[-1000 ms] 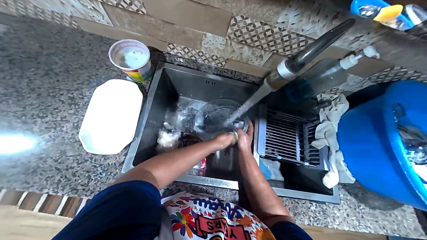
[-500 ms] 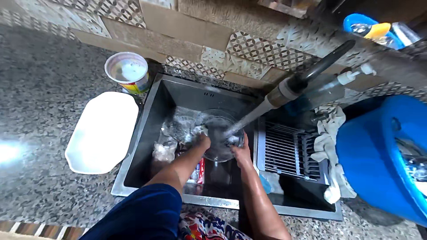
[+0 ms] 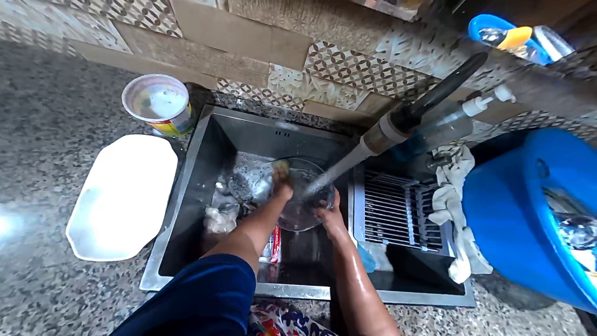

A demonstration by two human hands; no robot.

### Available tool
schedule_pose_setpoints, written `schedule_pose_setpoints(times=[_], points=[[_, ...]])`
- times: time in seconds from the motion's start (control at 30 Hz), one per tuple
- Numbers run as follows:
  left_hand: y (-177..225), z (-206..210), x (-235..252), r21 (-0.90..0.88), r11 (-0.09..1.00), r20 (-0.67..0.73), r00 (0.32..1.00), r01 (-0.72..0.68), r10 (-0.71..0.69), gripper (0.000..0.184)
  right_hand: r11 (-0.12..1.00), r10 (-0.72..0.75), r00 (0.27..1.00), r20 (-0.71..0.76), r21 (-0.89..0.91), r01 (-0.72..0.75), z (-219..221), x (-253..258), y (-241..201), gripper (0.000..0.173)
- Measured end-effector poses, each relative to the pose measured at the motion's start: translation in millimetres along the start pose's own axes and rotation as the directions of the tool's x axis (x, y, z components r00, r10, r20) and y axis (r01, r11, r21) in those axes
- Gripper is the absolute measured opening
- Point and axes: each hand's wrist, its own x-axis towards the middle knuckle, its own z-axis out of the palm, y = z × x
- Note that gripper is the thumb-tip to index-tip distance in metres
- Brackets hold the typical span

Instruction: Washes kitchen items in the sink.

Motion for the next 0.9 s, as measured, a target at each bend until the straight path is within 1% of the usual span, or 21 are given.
schedule_pose_setpoints(times=[0.07, 0.1, 0.13, 0.2, 0.23, 0.27, 0.3, 0.33, 0.37, 0.4, 0.43, 0.5, 0.53, 0.57, 0.6, 0.67, 0.7, 0.77, 0.8, 0.87, 0.9], points=[[14.2, 1.4, 10.1, -0.01, 0.981, -0.083, 0.977, 0.194, -0.194, 0.089, 1.0, 0.011, 1.0, 0.002, -0.016, -0.011, -1.0, 1.7, -0.3, 0.105], [24.9, 6.3, 9.9, -0.065, 0.969, -0.083, 0.966, 0.238, -0.243, 0.09, 1.0, 0.018, 1.0, -0.001, -0.016, -0.018, -1.6, 2.1, 0.1, 0.105], [37.7, 12.4, 5.7, -0.157, 0.96, -0.069, 0.967, 0.232, -0.245, 0.088, 1.0, 0.019, 1.0, -0.002, -0.013, -0.019, -2.3, 2.6, 0.0, 0.104], [58.5, 25.1, -9.5, -0.296, 0.948, -0.039, 0.991, 0.113, -0.131, 0.085, 1.0, 0.008, 1.0, -0.001, 0.013, -0.008, -3.2, 2.3, -0.6, 0.104], [71.8, 20.8, -22.9, -0.319, 0.945, 0.022, 0.997, 0.075, -0.071, 0.083, 1.0, -0.01, 1.0, -0.001, 0.03, 0.01, -2.5, 2.1, -1.1, 0.104], [83.3, 14.9, -36.3, -0.298, 0.953, 0.093, 0.995, 0.056, -0.029, 0.075, 0.998, -0.025, 1.0, 0.001, 0.056, 0.024, -1.9, 1.6, -1.5, 0.102], [91.3, 11.1, -48.2, -0.328, 0.943, 0.137, 0.991, 0.054, -0.009, 0.063, 0.995, -0.038, 0.999, 0.001, 0.091, 0.038, -1.6, 0.9, -1.2, 0.099], [96.6, 7.4, -61.4, -0.4, 0.914, 0.147, 0.989, 0.07, -0.012, 0.049, 0.991, -0.051, 0.999, 0.0, 0.122, 0.05, -1.8, 0.4, -0.3, 0.092], [97.9, 3.9, -74.1, -0.519, 0.85, 0.167, 0.986, 0.086, 0.003, 0.038, 0.988, -0.057, 0.998, -0.003, 0.144, 0.057, -2.1, 1.4, 1.4, 0.084], [96.3, 0.0, -84.6, -0.625, 0.777, 0.199, 0.978, 0.08, 0.059, 0.036, 0.986, -0.074, 0.997, 0.0, 0.148, 0.073, -2.3, 3.4, 4.0, 0.073], [94.8, -5.6, -94.4, -0.683, 0.727, 0.229, 0.966, 0.073, 0.118, 0.037, 0.987, -0.082, 0.997, -0.008, 0.137, 0.082, -2.0, 5.3, 6.6, 0.068], [88.6, -18.8, -113.5, -0.729, 0.682, 0.29, 0.931, 0.064, 0.223, 0.043, 0.992, -0.085, 0.996, -0.039, 0.093, 0.089, -0.3, 3.8, 6.5, 0.067], [83.2, -25.0, -121.9, -0.731, 0.68, 0.305, 0.916, 0.049, 0.262, 0.045, 0.992, -0.087, 0.995, -0.049, 0.088, 0.091, 0.7, 0.5, 3.5, 0.066], [75.7, -31.8, -129.8, -0.704, 0.71, 0.325, 0.903, 0.033, 0.28, 0.046, 0.992, -0.082, 0.995, -0.058, 0.091, 0.087, 1.9, -3.4, 1.1, 0.067], [66.5, -40.4, -136.3, -0.627, 0.779, 0.368, 0.886, 0.011, 0.284, 0.046, 0.991, -0.075, 0.994, -0.075, 0.101, 0.083, 3.8, -6.0, 0.4, 0.068], [46.7, -59.2, -136.9, -0.343, 0.934, 0.504, 0.82, -0.099, 0.272, 0.049, 0.99, -0.053, 0.996, -0.078, 0.128, 0.063, 5.8, -6.9, 0.3, 0.071], [35.7, -65.5, -131.5, -0.203, 0.967, 0.566, 0.788, -0.153, 0.244, 0.051, 0.99, -0.035, 0.996, -0.077, 0.13, 0.045, 6.0, -7.3, 0.5, 0.072], [14.4, -74.6, -115.8, -0.001, 0.983, 0.644, 0.752, -0.184, 0.141, 0.058, 0.991, -0.009, 0.995, -0.094, 0.132, 0.022, 6.8, -6.2, 2.2, 0.076], [2.9, -76.4, -105.3, 0.082, 0.98, 0.653, 0.753, -0.18, 0.083, 0.062, 0.991, -0.002, 0.994, -0.107, 0.133, 0.017, 7.2, -5.3, 1.9, 0.076], [-16.4, -77.1, -82.9, 0.233, 0.955, 0.627, 0.779, -0.184, -0.002, 0.063, 0.99, 0.009, 0.995, -0.104, 0.141, 0.005, 7.7, -5.6, -1.9, 0.076], [-22.5, -75.9, -73.5, 0.314, 0.928, 0.599, 0.8, -0.199, -0.031, 0.058, 0.989, 0.015, 0.994, -0.105, 0.145, 0.0, 8.2, -6.1, -3.6, 0.075]])
